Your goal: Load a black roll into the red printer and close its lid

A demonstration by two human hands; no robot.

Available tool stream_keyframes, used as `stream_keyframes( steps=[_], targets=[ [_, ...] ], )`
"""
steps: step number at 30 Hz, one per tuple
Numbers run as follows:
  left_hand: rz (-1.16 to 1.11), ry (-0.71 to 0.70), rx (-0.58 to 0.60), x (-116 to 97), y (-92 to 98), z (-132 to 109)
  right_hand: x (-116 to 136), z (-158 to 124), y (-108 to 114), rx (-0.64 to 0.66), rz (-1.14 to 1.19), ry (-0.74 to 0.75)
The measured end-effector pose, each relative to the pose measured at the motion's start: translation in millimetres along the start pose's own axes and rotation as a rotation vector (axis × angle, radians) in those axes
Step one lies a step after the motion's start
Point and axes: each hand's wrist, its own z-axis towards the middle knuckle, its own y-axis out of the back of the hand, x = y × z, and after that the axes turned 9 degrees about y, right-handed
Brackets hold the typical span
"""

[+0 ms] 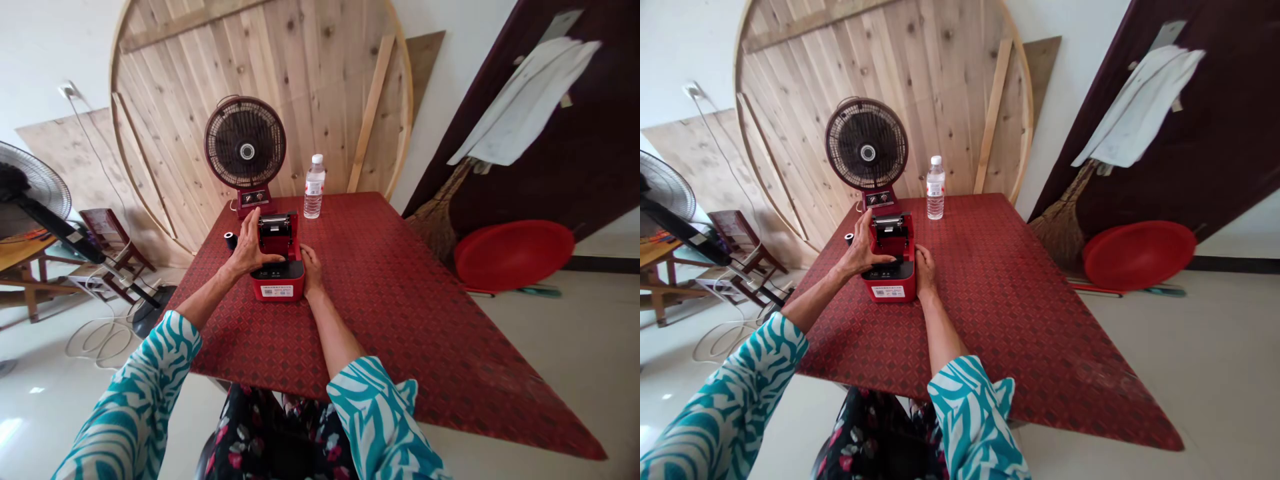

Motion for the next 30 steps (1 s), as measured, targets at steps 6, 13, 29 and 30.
stream_keyframes(
  steps=[6,13,29,30],
  targets=[
    [-0.024,0.067,-0.030,4,-4.3,-1,1,-1,-2,0.008,-0.005,-0.002],
    [-0.063,0.007,0.044,6,-2.8,3,-1,1,1,0.002,-0.017,0.014],
    [-0.137,0.074,0.017,-3,15.3,-36,10,1,0,0.016,-0.054,0.062],
    [-0.140,0.078,0.029,-6,17.0,-38,13,1,-1,0.021,-0.053,0.100]
  ],
)
